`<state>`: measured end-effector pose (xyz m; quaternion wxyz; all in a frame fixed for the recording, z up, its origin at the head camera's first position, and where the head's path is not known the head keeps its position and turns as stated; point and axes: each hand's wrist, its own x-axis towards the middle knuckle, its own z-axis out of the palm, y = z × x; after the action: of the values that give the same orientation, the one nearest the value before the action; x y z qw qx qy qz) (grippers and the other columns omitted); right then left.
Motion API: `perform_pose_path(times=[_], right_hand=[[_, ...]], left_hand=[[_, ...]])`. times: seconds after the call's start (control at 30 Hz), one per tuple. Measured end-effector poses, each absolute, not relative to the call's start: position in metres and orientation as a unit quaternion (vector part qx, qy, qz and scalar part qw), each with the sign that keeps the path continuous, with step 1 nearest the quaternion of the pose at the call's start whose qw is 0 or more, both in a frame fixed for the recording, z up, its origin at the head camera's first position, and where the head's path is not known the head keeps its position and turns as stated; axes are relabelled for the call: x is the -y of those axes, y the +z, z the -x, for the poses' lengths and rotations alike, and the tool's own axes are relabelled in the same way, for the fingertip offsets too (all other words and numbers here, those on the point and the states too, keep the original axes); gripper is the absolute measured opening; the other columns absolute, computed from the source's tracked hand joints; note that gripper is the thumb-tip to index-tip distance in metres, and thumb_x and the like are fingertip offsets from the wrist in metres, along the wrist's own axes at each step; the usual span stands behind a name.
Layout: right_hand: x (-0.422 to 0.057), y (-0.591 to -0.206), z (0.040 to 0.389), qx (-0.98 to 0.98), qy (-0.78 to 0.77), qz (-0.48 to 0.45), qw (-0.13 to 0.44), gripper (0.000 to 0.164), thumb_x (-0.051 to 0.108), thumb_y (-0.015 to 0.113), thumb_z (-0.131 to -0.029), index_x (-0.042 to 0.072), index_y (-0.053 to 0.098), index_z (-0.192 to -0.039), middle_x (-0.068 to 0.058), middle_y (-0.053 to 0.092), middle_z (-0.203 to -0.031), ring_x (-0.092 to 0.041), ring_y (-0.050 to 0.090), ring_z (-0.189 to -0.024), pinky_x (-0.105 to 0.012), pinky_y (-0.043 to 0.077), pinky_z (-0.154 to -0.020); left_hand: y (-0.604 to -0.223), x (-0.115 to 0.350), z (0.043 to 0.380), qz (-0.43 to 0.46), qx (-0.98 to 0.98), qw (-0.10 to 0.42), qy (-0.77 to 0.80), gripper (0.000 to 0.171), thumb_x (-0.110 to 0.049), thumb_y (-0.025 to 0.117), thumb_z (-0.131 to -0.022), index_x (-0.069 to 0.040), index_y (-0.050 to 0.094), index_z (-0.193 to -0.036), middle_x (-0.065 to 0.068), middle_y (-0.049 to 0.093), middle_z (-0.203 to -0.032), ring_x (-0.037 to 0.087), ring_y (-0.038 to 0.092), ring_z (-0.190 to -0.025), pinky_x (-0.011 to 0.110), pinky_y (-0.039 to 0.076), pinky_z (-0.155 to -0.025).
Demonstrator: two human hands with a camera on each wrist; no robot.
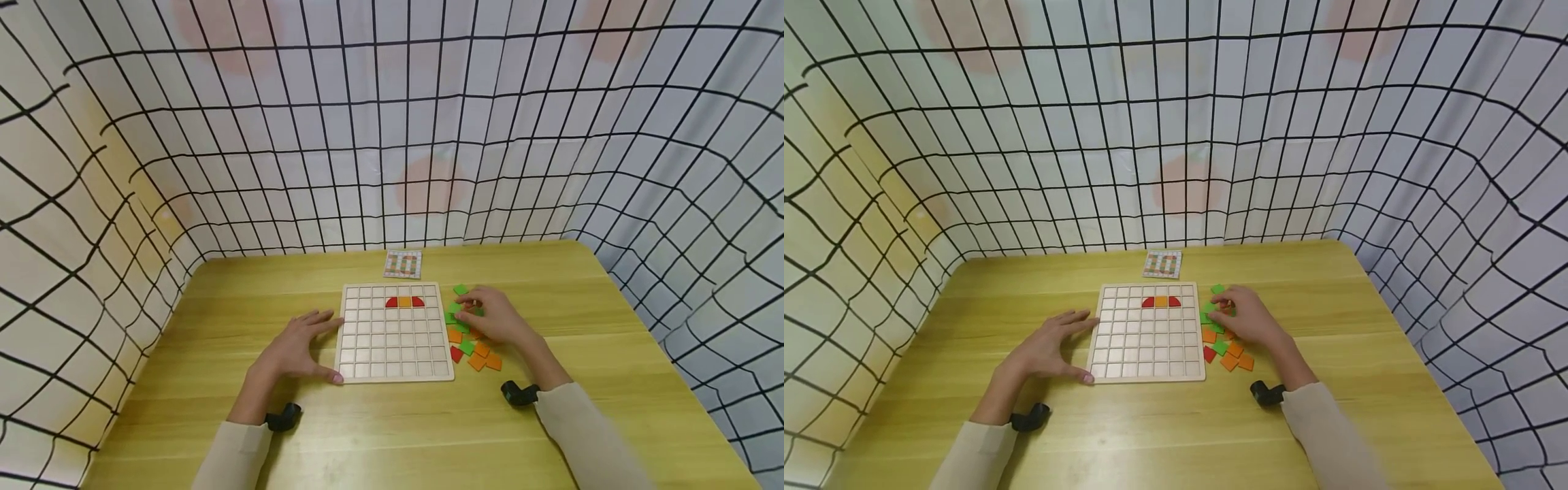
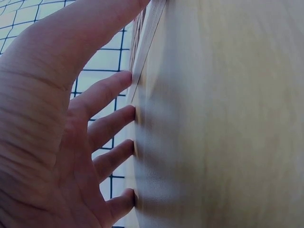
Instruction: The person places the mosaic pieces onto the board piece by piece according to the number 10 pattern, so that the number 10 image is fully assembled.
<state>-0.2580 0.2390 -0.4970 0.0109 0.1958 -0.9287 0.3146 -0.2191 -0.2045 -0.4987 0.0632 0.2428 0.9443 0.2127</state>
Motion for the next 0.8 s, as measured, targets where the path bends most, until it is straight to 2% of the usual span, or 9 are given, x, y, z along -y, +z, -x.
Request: perform_pose_path(times=[0.23, 0.63, 0.8], right_hand=[[-0.205, -0.499, 0.266, 0.918, 0.343, -0.197, -0.009, 0.025, 0.026, 0.077, -0.095, 0.013, 0.076, -0.115, 0.001, 0.062, -0.096, -0.020, 0.051, -0.087, -0.035, 0.046, -0.074], [-0.176, -0.501, 0.270, 0.923, 0.314, -0.222, -0.012, 0.029, 0.026, 0.077, -0.094, 0.011, 0.076, -0.118, 0.004, 0.063, -0.093, -0.015, 0.053, -0.082, -0.031, 0.047, -0.072], [-0.173, -0.502, 0.272, 0.928, 0.300, -0.219, -0.010, 0.028, 0.028, 0.078, -0.093, 0.012, 0.077, -0.116, 0.004, 0.062, -0.091, -0.016, 0.051, -0.084, -0.031, 0.045, -0.073]], left_hand=[[-0.498, 0.204, 0.220, -0.244, -0.944, 0.062, 0.213, 0.115, -0.076, 0.087, -0.058, -0.026, 0.049, -0.155, 0.011, 0.037, -0.166, 0.045, 0.026, -0.155, 0.073, 0.020, -0.122], [-0.502, 0.205, 0.220, -0.245, -0.945, 0.058, 0.208, 0.116, -0.077, 0.086, -0.057, -0.027, 0.048, -0.155, 0.010, 0.037, -0.166, 0.044, 0.027, -0.155, 0.072, 0.021, -0.122], [-0.500, 0.205, 0.219, -0.247, -0.945, 0.059, 0.206, 0.117, -0.077, 0.087, -0.057, -0.026, 0.048, -0.155, 0.010, 0.037, -0.166, 0.044, 0.027, -0.155, 0.072, 0.020, -0.122]])
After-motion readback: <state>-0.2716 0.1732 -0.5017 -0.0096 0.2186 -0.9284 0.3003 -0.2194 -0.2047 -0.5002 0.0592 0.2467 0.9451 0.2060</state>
